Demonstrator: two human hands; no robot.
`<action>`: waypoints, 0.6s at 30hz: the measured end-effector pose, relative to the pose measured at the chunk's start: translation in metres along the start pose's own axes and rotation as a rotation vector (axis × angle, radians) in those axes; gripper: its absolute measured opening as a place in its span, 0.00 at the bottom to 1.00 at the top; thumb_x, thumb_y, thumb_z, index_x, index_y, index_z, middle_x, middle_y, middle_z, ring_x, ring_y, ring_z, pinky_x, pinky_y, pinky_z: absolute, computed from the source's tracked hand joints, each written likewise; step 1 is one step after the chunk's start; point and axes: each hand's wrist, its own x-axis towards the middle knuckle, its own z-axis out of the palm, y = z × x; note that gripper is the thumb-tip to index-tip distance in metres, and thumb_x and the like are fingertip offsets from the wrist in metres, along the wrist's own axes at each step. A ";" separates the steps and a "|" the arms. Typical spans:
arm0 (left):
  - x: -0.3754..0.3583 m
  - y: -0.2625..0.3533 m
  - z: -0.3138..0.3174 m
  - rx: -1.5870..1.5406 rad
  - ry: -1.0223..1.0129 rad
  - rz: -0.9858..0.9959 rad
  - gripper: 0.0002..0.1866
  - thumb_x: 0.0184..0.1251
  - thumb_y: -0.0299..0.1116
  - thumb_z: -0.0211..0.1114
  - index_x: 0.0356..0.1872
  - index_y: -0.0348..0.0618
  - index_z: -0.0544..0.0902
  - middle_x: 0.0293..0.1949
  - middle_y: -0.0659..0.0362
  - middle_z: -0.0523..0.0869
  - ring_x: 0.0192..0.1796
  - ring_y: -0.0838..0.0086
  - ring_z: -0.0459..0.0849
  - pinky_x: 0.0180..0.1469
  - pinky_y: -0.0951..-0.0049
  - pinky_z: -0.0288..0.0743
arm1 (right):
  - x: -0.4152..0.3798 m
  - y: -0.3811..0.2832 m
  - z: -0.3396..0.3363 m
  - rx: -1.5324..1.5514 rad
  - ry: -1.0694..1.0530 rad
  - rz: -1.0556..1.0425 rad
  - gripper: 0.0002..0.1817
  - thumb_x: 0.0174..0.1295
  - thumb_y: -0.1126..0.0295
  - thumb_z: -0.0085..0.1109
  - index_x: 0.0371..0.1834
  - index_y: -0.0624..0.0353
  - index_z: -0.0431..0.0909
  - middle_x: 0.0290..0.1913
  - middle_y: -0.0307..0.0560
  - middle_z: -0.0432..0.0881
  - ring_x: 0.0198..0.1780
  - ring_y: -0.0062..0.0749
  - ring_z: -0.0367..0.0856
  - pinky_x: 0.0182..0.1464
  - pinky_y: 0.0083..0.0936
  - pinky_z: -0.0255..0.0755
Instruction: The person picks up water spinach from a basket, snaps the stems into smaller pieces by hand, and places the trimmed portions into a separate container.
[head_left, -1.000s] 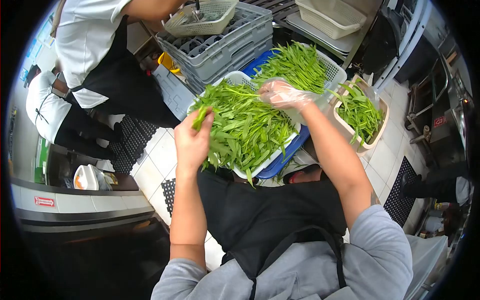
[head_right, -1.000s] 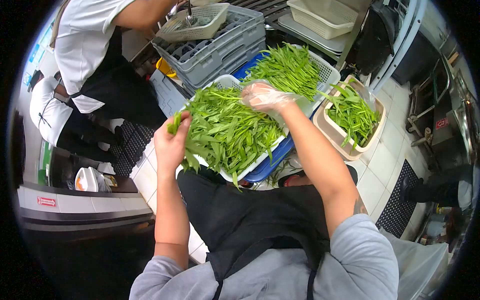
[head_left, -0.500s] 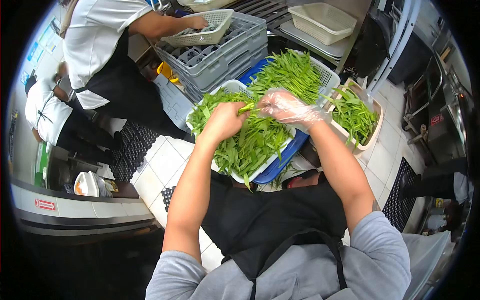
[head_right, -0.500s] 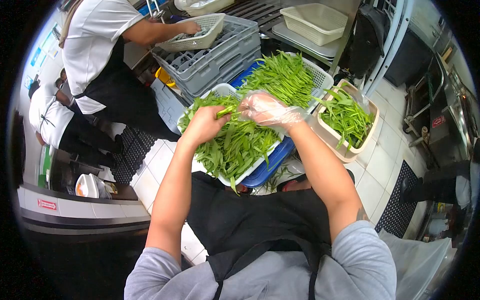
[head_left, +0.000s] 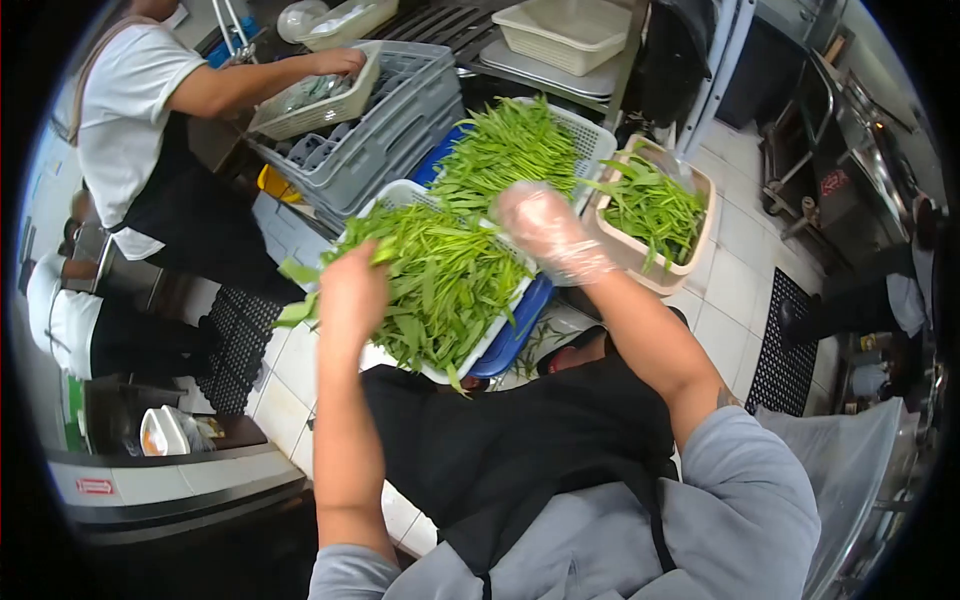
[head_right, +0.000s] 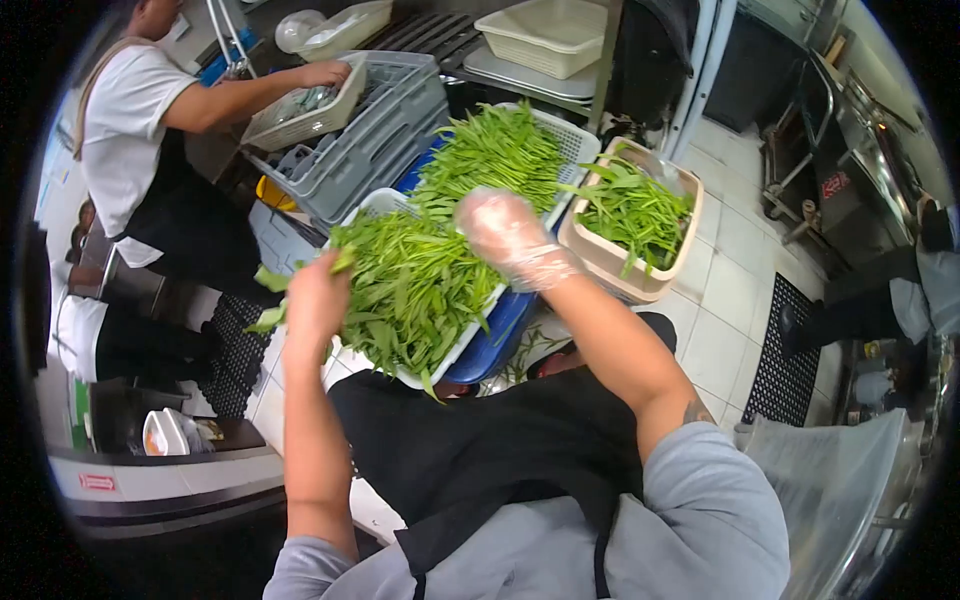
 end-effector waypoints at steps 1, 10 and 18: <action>-0.007 -0.010 -0.013 -0.084 0.020 -0.069 0.15 0.74 0.36 0.65 0.56 0.42 0.87 0.34 0.42 0.89 0.38 0.48 0.89 0.45 0.51 0.80 | -0.008 0.010 -0.024 0.187 0.095 0.063 0.11 0.68 0.67 0.56 0.40 0.61 0.86 0.43 0.56 0.87 0.44 0.49 0.87 0.50 0.43 0.82; -0.088 -0.098 -0.051 -0.699 0.220 -0.453 0.10 0.75 0.30 0.69 0.50 0.35 0.87 0.29 0.70 0.79 0.28 0.88 0.70 0.31 0.82 0.63 | -0.057 0.138 -0.151 -0.443 -0.079 0.704 0.21 0.70 0.59 0.59 0.59 0.60 0.85 0.54 0.62 0.87 0.58 0.58 0.85 0.63 0.45 0.77; -0.089 -0.074 -0.023 -0.854 0.159 -0.473 0.07 0.76 0.28 0.67 0.48 0.36 0.89 0.31 0.67 0.84 0.29 0.87 0.75 0.31 0.82 0.67 | -0.018 0.045 0.047 0.124 -0.188 0.033 0.17 0.64 0.67 0.58 0.52 0.58 0.88 0.50 0.56 0.89 0.51 0.49 0.87 0.62 0.40 0.79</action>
